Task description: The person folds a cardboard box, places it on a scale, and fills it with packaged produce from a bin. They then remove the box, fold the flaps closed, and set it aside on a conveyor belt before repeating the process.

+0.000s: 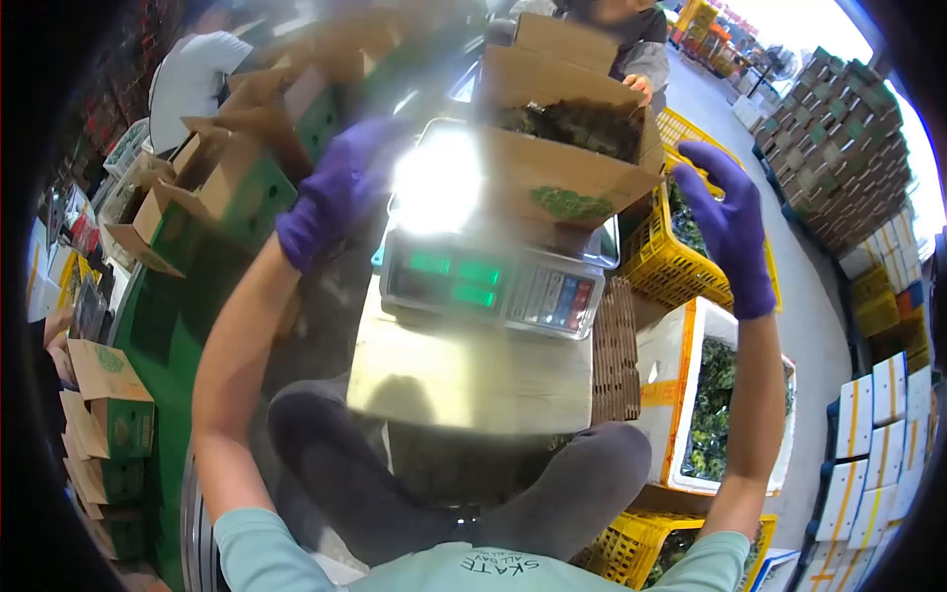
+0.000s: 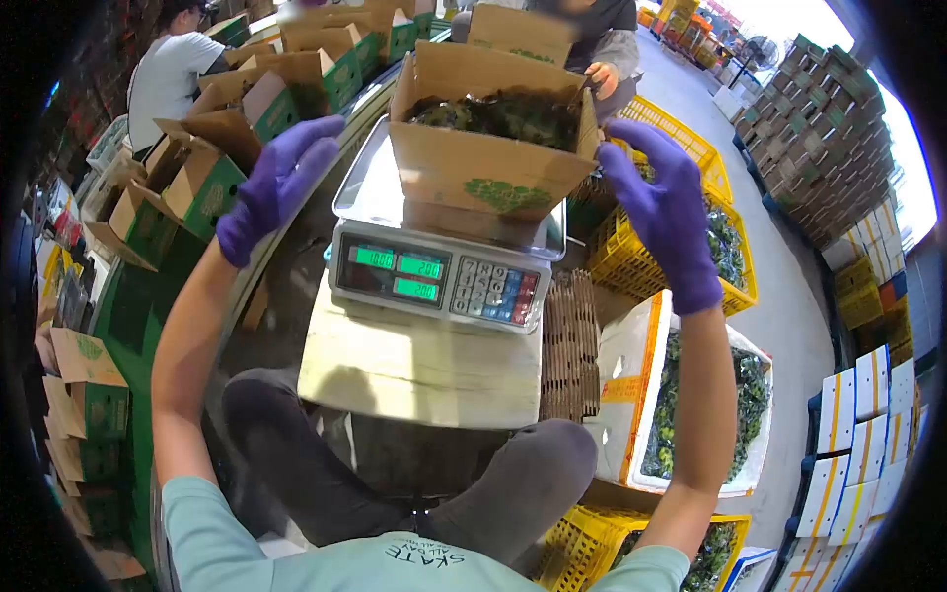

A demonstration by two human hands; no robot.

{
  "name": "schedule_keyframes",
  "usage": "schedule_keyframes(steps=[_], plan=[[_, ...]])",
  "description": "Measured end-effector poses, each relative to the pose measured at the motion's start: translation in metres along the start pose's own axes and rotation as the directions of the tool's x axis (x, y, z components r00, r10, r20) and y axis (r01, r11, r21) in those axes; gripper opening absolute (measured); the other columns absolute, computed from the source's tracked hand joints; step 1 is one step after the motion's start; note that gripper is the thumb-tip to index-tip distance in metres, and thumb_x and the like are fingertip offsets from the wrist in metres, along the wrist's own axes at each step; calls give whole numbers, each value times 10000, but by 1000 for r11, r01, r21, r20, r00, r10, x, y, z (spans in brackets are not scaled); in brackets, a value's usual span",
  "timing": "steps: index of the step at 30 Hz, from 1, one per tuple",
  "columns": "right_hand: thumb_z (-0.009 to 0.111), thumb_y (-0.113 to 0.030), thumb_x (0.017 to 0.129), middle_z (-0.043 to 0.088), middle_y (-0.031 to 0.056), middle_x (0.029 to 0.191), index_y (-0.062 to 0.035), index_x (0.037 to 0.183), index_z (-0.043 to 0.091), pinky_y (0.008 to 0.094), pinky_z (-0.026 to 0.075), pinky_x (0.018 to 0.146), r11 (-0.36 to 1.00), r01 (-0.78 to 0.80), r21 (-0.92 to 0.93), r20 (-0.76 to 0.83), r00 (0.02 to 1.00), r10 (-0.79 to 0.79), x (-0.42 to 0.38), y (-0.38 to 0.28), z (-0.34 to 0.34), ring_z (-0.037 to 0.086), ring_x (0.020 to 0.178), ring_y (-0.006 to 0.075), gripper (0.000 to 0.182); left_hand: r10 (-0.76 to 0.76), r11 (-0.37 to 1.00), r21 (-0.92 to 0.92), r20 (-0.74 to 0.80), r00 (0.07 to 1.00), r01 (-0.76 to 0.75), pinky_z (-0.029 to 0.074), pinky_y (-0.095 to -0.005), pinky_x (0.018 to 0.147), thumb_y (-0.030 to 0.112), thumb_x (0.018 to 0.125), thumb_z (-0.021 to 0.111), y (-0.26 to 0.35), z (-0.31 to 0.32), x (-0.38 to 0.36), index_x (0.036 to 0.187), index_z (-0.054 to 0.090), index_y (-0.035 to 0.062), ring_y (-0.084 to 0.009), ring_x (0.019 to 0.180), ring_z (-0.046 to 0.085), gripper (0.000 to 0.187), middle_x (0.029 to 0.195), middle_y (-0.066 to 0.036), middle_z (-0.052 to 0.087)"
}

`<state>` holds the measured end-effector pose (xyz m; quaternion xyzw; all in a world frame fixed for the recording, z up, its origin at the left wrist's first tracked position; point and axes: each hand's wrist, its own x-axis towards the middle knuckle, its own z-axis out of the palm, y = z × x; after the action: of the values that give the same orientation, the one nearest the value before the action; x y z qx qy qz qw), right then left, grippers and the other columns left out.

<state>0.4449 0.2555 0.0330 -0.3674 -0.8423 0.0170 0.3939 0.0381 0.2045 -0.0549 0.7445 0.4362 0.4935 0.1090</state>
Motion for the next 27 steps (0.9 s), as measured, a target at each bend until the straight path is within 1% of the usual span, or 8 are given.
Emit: schedule_keyframes(steps=[2, 5, 7, 9, 19, 20, 22, 27], plan=[[656, -191, 862, 692, 179, 991, 2, 1073, 659, 356, 497, 866, 988, 141, 67, -37, 990, -139, 32, -11, 19, 668, 962, 281, 286, 341, 938, 93, -49, 939, -335, 493, -320, 882, 102, 943, 595, 34, 23, 1, 1263, 530, -47, -201, 1037, 598, 359, 1167, -171, 612], [649, -183, 825, 655, 220, 824, 30, 857, 638, 413, 502, 723, 937, 279, -209, 234, 945, -229, 85, 2, 46, 645, 786, 355, 216, 207, 964, 176, -29, 978, -198, 468, -364, 936, 70, 855, 675, 57, 42, -2, 1332, 469, -16, -306, 1081, 585, 527, 1229, -206, 575], [681, -271, 759, 638, 246, 805, 24, 766, 641, 459, 486, 734, 914, 205, -351, 504, 864, -1, 111, 11, 69, 627, 795, 397, 297, 342, 875, 371, -17, 940, -311, 427, -391, 997, 77, 814, 689, 70, 47, 1, 1342, 462, -10, -360, 1174, 530, 582, 1298, -227, 518], [727, -248, 626, 692, 204, 965, -36, 886, 716, 436, 532, 821, 836, 72, -545, 457, 861, 223, 116, -2, 86, 676, 924, 344, 336, 174, 969, 190, -88, 981, -155, 407, -406, 1026, 75, 789, 679, 79, 53, -4, 1354, 449, -6, -392, 1235, 480, 615, 1364, -242, 451], [641, -135, 746, 674, 195, 929, -60, 876, 677, 456, 520, 747, 820, 224, -526, 360, 933, -24, 106, 11, 88, 660, 877, 369, 155, 197, 940, 292, -48, 979, -175, 415, -424, 1020, 63, 779, 680, 64, 57, -26, 1346, 443, -33, -426, 1224, 484, 622, 1360, -275, 442], [652, -166, 759, 664, 200, 874, -32, 849, 653, 447, 512, 737, 914, 174, -367, 155, 980, -124, 101, 17, 81, 645, 832, 389, 162, 200, 941, 289, -50, 979, -177, 408, -423, 1026, 69, 789, 675, 65, 55, -28, 1353, 435, -30, -420, 1233, 476, 621, 1364, -271, 438], [593, -66, 884, 676, 17, 835, -46, 930, 657, 274, 466, 617, 928, 109, 357, 62, 988, -139, 106, 47, 66, 564, 685, 87, 81, 192, 942, 288, -52, 980, -170, 400, -421, 1032, 75, 799, 671, 63, 52, -31, 1359, 427, -28, -414, 1242, 469, 619, 1369, -267, 434], [560, -74, 924, 606, -30, 842, -60, 1000, 645, 179, 391, 581, 746, 13, 666, -225, 957, 184, 41, 19, -43, 487, 668, 25, 115, 147, 959, 259, -118, 982, -113, 396, -414, 1028, 113, 829, 670, 56, 46, -34, 1384, 397, -16, -387, 1241, 471, 632, 1376, -234, 436]])
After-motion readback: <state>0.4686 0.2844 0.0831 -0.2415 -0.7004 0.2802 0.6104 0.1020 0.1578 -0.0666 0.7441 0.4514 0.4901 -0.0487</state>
